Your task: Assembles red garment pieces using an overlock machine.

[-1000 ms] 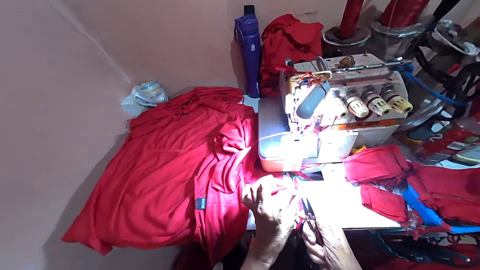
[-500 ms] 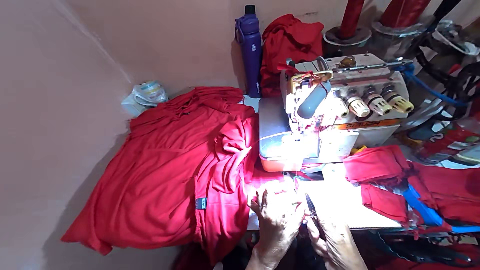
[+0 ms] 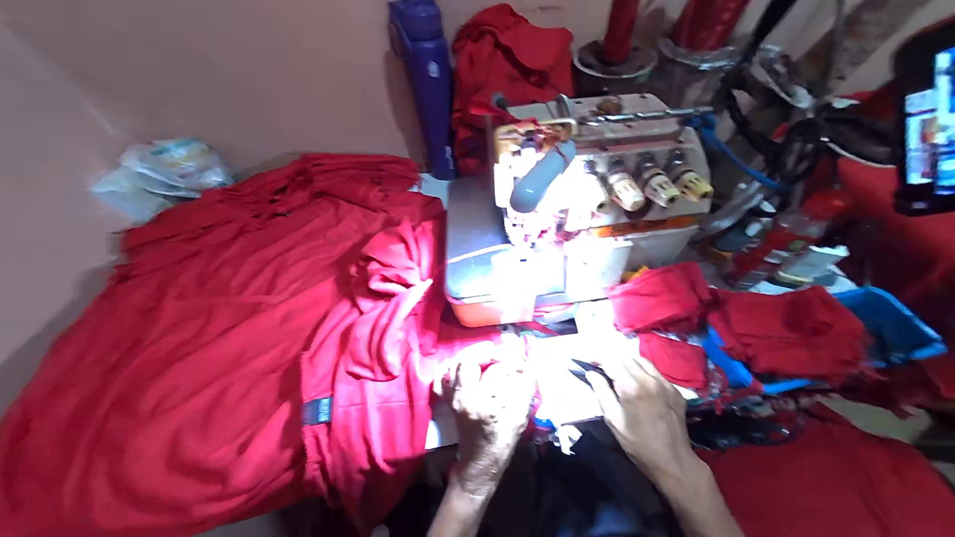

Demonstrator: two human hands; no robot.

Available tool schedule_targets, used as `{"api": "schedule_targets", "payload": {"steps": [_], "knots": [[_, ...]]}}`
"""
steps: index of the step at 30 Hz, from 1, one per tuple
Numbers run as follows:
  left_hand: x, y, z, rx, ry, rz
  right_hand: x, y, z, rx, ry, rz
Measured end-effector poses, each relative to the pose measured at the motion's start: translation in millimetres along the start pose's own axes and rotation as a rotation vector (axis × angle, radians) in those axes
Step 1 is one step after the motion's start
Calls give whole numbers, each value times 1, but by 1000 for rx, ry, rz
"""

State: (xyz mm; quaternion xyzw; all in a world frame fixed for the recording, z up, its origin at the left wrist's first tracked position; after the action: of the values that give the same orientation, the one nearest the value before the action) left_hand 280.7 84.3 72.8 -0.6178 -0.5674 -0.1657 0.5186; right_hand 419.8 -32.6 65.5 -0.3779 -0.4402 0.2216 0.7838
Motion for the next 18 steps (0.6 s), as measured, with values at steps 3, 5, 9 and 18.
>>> {"api": "schedule_targets", "payload": {"steps": [3, 5, 9, 18], "knots": [[-3, 2, 2, -50, 5, 42, 0, 5, -4, -7, -4, -58], [-4, 2, 3, -53, 17, 34, -6, 5, -5, -12, -7, -171], [-5, 4, 2, -37, 34, 26, -31, -6, -4, 83, -10, -314], [-7, 7, 1, -52, 41, 12, -104, -83, -33, 142, 57, -430]]}}
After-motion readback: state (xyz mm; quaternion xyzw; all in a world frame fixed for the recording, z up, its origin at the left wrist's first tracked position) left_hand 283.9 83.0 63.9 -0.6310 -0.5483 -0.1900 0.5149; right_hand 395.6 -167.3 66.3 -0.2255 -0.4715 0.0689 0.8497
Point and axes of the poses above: each hand's wrist, its own x-axis towards the middle knuckle, its own y-axis out of the palm, z = x × y, the point moved 9 cm from there along x, towards the middle knuckle, and after that the axes turned 1 degree about x, right-handed, at the moved point
